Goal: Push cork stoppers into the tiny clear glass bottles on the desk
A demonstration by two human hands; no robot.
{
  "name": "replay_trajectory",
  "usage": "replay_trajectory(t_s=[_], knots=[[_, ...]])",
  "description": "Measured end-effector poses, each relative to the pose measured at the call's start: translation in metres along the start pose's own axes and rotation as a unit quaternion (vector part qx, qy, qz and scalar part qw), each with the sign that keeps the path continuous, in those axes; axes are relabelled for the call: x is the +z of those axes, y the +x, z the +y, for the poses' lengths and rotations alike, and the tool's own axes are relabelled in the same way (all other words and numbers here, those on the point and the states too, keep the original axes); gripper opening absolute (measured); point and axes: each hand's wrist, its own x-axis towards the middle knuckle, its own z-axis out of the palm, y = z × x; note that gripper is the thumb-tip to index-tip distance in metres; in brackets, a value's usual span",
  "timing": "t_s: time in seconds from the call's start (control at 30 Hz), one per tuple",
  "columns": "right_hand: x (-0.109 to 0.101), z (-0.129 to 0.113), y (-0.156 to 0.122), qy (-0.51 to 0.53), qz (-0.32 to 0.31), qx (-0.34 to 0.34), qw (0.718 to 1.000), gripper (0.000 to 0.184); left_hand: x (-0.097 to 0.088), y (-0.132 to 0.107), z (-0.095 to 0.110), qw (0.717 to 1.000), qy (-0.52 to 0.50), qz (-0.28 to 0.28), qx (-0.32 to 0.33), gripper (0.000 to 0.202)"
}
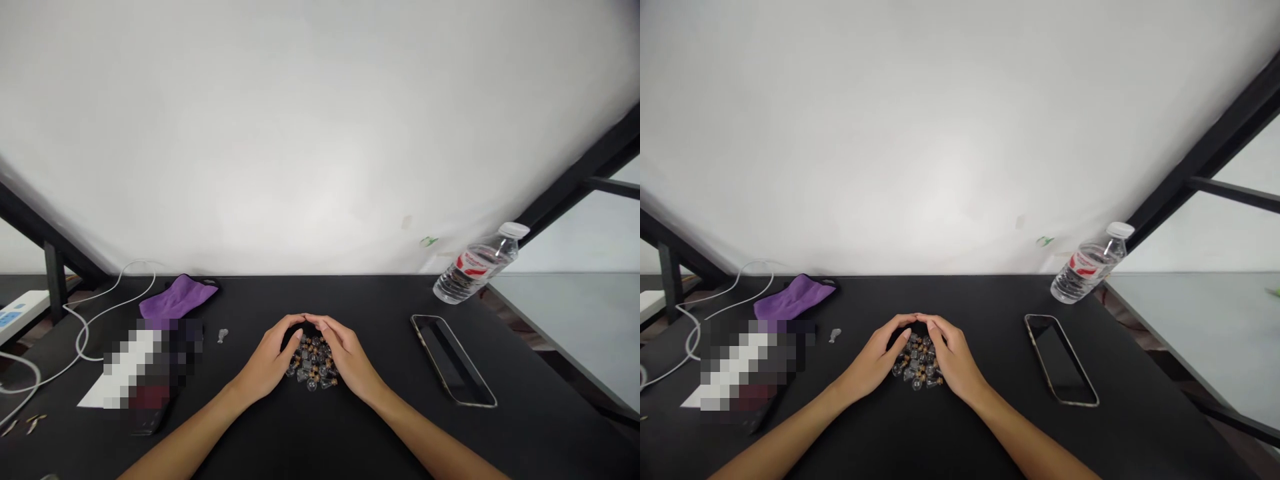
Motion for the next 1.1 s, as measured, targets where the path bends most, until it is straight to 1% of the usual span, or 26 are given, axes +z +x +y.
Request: replay_trajectory(t_s=[0.1, 0.2, 0.27, 0.3, 0.33, 0.43, 0.47, 0.5, 0.63, 0.77, 0.83, 0.97, 1.03, 1.1], knots=[[0.0, 0.003, 0.001, 0.016, 0.013, 0.009, 1.0, 0.04, -0.001, -0.001, 0.0, 1.0, 0.014, -0.008, -0.01, 0.037], [0.0, 0.007, 0.001, 0.044, 0.033, 0.023, 0.998, 0.042, -0.001, -0.005, -0.001, 0.999, 0.031, -0.029, -0.01, 0.04], [0.0, 0.008, 0.001, 0.06, 0.034, 0.028, 0.997, 0.043, -0.001, -0.008, 0.0, 0.997, 0.052, -0.048, -0.002, 0.044], [0.0, 0.008, 0.001, 0.065, 0.03, 0.03, 0.997, 0.044, -0.002, -0.01, 0.0, 0.996, 0.067, -0.059, 0.008, 0.05], [0.001, 0.008, 0.0, 0.067, 0.023, 0.031, 0.997, 0.044, -0.002, -0.011, 0.0, 0.994, 0.085, -0.072, 0.024, 0.061], [0.001, 0.006, -0.003, 0.071, 0.005, 0.036, 0.997, 0.046, -0.001, -0.014, 0.001, 0.98, 0.145, -0.106, 0.082, 0.099], [0.001, 0.006, -0.004, 0.074, 0.002, 0.039, 0.996, 0.046, 0.0, -0.014, 0.001, 0.975, 0.163, -0.113, 0.098, 0.107], [0.001, 0.004, -0.005, 0.077, -0.002, 0.042, 0.996, 0.046, 0.001, -0.014, 0.001, 0.971, 0.177, -0.117, 0.11, 0.11], [0.0, -0.004, -0.009, 0.057, -0.034, 0.059, 0.996, 0.046, 0.003, -0.014, 0.001, 0.963, 0.203, -0.121, 0.129, 0.104], [0.001, -0.011, -0.012, 0.031, -0.054, 0.063, 0.996, 0.048, 0.003, -0.014, 0.001, 0.964, 0.199, -0.129, 0.116, 0.095], [0.003, -0.012, -0.013, 0.025, -0.047, 0.061, 0.997, 0.049, 0.003, -0.014, 0.001, 0.966, 0.191, -0.134, 0.11, 0.092], [0.007, -0.01, -0.011, 0.017, 0.0, 0.042, 0.999, 0.046, 0.002, -0.013, 0.001, 0.969, 0.168, -0.135, 0.117, 0.085], [0.004, -0.008, -0.008, 0.004, 0.01, 0.029, 1.0, 0.044, 0.002, -0.012, 0.001, 0.97, 0.162, -0.133, 0.119, 0.079], [-0.002, -0.005, -0.002, -0.02, 0.003, 0.01, 1.0, 0.041, 0.002, -0.012, -0.001, 0.972, 0.159, -0.128, 0.115, 0.073]])
